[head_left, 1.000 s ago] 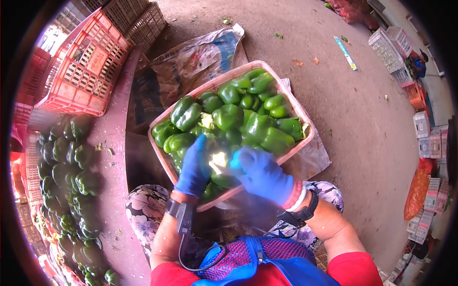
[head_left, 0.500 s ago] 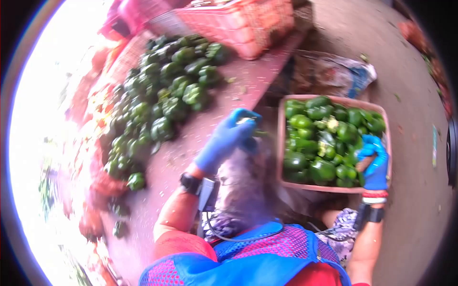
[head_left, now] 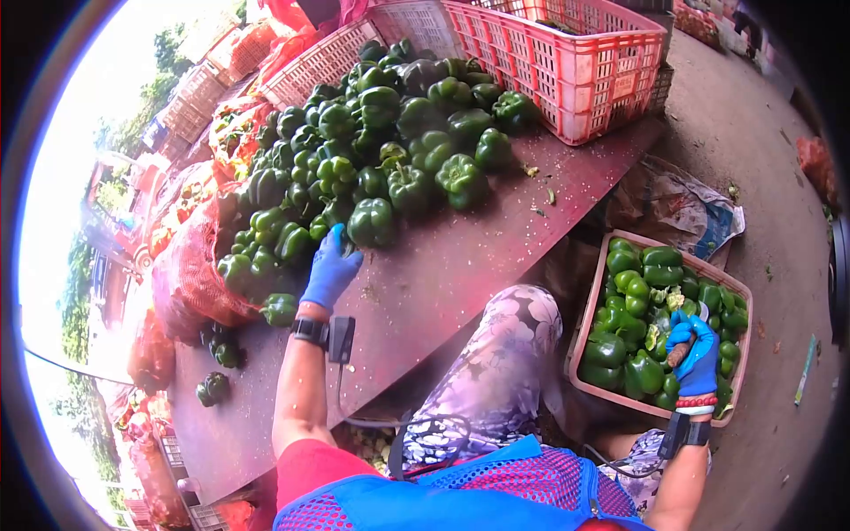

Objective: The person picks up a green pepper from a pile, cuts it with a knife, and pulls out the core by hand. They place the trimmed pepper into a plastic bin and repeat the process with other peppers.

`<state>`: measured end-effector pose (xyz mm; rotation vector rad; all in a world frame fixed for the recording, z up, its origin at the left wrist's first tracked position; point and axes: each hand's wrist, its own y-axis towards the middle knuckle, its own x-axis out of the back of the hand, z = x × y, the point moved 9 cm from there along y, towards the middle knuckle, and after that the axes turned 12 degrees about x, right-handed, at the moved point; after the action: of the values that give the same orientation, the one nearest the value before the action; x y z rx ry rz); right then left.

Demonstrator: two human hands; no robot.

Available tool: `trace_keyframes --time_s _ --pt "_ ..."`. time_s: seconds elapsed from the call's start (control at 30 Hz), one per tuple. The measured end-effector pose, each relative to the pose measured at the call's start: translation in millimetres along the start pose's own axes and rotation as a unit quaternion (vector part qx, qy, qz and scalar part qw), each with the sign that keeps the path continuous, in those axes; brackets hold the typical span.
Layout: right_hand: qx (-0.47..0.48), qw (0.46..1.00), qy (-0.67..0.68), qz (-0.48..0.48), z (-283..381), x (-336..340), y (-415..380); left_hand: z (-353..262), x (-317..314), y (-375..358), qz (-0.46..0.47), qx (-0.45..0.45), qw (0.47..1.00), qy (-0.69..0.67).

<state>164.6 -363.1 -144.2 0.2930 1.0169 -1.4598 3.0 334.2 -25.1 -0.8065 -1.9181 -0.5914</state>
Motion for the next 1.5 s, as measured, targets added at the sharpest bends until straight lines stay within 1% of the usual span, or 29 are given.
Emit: trace_keyframes --time_s 0.1,0.17,0.2,0.27,0.3,0.33,0.37,0.4,0.47,0.5,0.53,0.6,0.63,0.77,0.83,0.87,0.9,0.93,1.0,1.03,1.1,1.13,1.17,1.2,1.27,1.33,1.37,1.4,1.5 --pt "0.014 1.0 -0.009 0.013 0.8 -3.1 2.1 -10.1 -29.2 65.2 0.055 0.027 0.995 0.074" --pt "0.055 0.996 0.028 -0.064 5.8 -12.7 -2.0 -29.9 -34.8 71.4 0.093 0.009 0.987 0.132" --pt "0.074 0.991 0.046 -0.102 7.5 -25.1 -7.9 -38.0 -34.4 61.5 0.2 0.091 0.975 0.032" --pt "0.085 0.992 0.065 -0.061 6.2 -41.8 -6.5 -51.2 -45.1 35.2 0.341 0.167 0.923 -0.07" --pt "0.085 0.994 0.062 -0.02 4.6 -48.5 -5.3 -51.3 -45.5 34.7 0.277 0.133 0.95 -0.066" --pt "0.084 0.995 0.057 0.021 4.0 -54.9 -4.7 -37.8 -45.2 43.9 0.021 -0.051 0.991 0.119" --pt "0.043 0.994 0.081 0.054 -3.3 -66.4 -4.0 -43.1 -44.8 37.8 -0.015 -0.05 0.993 0.104" --pt "0.04 0.997 0.048 0.04 -7.8 -69.4 -6.1 -51.0 -46.8 31.3 -0.051 -0.049 0.994 0.088" --pt "0.038 0.999 -0.014 0.028 -20.0 -67.8 -3.4 -54.4 -50.9 22.4 0.023 0.052 0.995 -0.076" --pt "0.032 0.999 -0.014 0.034 -26.3 -64.6 -0.3 -56.5 -55.5 16.8 0.06 0.102 0.981 -0.157" --pt "0.045 0.998 -0.05 0.009 -28.5 -56.0 -1.3 -60.9 -66.7 10.4 0.111 0.109 0.947 -0.282" --pt "0.095 0.983 -0.151 0.037 -27.9 -57.0 -3.8 -88.6 -84.7 -8.4 0.212 0.116 0.824 -0.513" --pt "0.117 0.977 -0.169 0.06 -26.3 -65.1 -7.9 -126.3 -91.5 -24.5 0.321 0.072 0.757 -0.565" --pt "0.139 0.95 -0.253 0.122 -24.7 -118.5 -29.3 -247.0 -109.9 -83.7 0.452 0.072 0.694 -0.556" --pt "0.178 0.905 -0.354 0.156 -19.5 -138.2 -40.7 -310.5 -123.8 -113.3 0.529 0.041 0.646 -0.548" --pt "0.232 0.852 -0.438 0.166 -10.1 -153.6 -48.4 -333.0 -138.5 -125.2 0.56 0.029 0.646 -0.518" --pt "0.351 0.781 -0.476 0.2 1.2 -168.3 -58.7 -352.7 -150.4 -133.5 0.562 0.013 0.662 -0.497" --pt "0.39 0.741 -0.504 0.21 5.4 -170.6 -63.8 -370.0 -160.9 -142.6 0.56 -0.002 0.678 -0.476" --pt "0.468 0.645 -0.582 0.16 16.1 -159.7 -71.0 -384.9 -186.2 -158.3 0.494 0.03 0.738 -0.458" --pt "0.506 0.594 -0.611 0.134 21.7 -155.3 -74.8 -394.4 -198.5 -169.5 0.518 0.042 0.723 -0.455" --pt "0.41 0.702 -0.573 0.103 32.4 -126.3 -62.5 -415.3 -216.2 -192.5 0.599 0.075 0.619 -0.503" --pt "0.276 0.814 -0.503 0.09 28.3 -105.6 -54.9 -423.4 -222.4 -202.1 0.633 0.094 0.563 -0.524" --pt "0.195 0.877 -0.433 0.075 32.6 -102.0 -58.5 -420.4 -232.1 -200.5 0.612 0.097 0.592 -0.515" --pt "0.197 0.897 -0.384 0.095 38.1 -100.5 -54.6 -416.9 -236.8 -200.8 0.594 0.087 0.634 -0.488" --pt "0.286 0.869 -0.375 0.15 39.2 -101.1 -45.3 -421.1 -241.1 -207.7 0.609 0.051 0.669 -0.424" --pt "0.243 0.858 -0.412 0.184 30.9 -99.2 -47.9 -428.9 -237.5 -213.2 0.598 -0.014 0.697 -0.396" --pt "0.204 0.882 -0.386 0.179 28.7 -93.3 -47.3 -433.2 -235.9 -214.9 0.589 -0.047 0.71 -0.382" --pt "0.163 0.903 -0.358 0.176 24.6 -88.4 -47.3 -436.3 -236.1 -218.2 0.597 -0.061 0.703 -0.381" --pt "0.255 0.892 -0.323 0.185 27.8 -86.5 -53.8 -439.2 -238.1 -222.9 0.62 -0.095 0.687 -0.367"
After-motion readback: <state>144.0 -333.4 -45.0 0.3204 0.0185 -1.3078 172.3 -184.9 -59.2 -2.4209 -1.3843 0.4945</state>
